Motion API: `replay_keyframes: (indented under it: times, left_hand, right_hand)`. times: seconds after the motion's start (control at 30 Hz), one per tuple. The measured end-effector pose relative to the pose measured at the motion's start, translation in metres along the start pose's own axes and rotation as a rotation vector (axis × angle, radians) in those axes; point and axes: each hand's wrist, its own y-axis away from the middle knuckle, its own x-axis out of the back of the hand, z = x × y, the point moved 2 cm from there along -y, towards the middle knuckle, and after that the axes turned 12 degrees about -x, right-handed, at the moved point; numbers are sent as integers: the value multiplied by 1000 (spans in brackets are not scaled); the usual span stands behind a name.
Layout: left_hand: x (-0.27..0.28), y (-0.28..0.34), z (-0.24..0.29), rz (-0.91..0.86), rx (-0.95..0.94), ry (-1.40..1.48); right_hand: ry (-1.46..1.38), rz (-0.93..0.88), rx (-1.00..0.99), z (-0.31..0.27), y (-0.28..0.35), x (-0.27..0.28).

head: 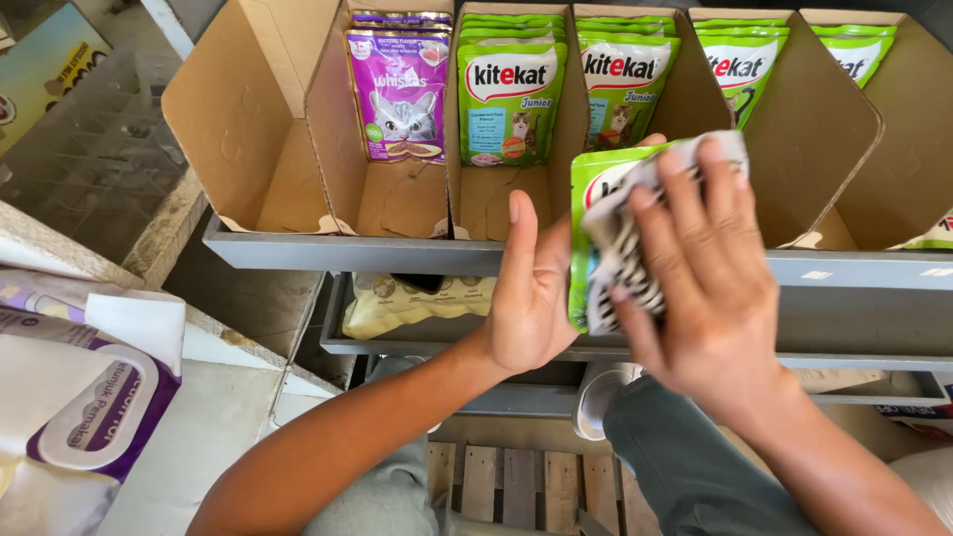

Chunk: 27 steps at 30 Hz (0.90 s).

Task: Wiping individual cat food pouches with a cloth and placing them on a retail shelf.

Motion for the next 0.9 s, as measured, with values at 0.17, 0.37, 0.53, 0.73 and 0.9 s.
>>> replay_keyframes:
  times: [0.17,0.37,0.53,0.73,0.9]
  left_hand:
    - [26,11,-16,-25,-7,132]
    - [15,7,-9,-38,-21,29]
    - [30,12,-22,28,-12,141]
    - [15,6,-13,-12,-71,97]
    - [20,5,-19,-101,-134,44]
  right_hand:
    - [31,-66,72,-6,-1,0]
    - [8,-12,3,-3,-2,1]
    - [18,-145,106,-12,-5,2]
    - [63,-38,29,-8,1,2]
    - [49,-46,-10,-5,1,5]
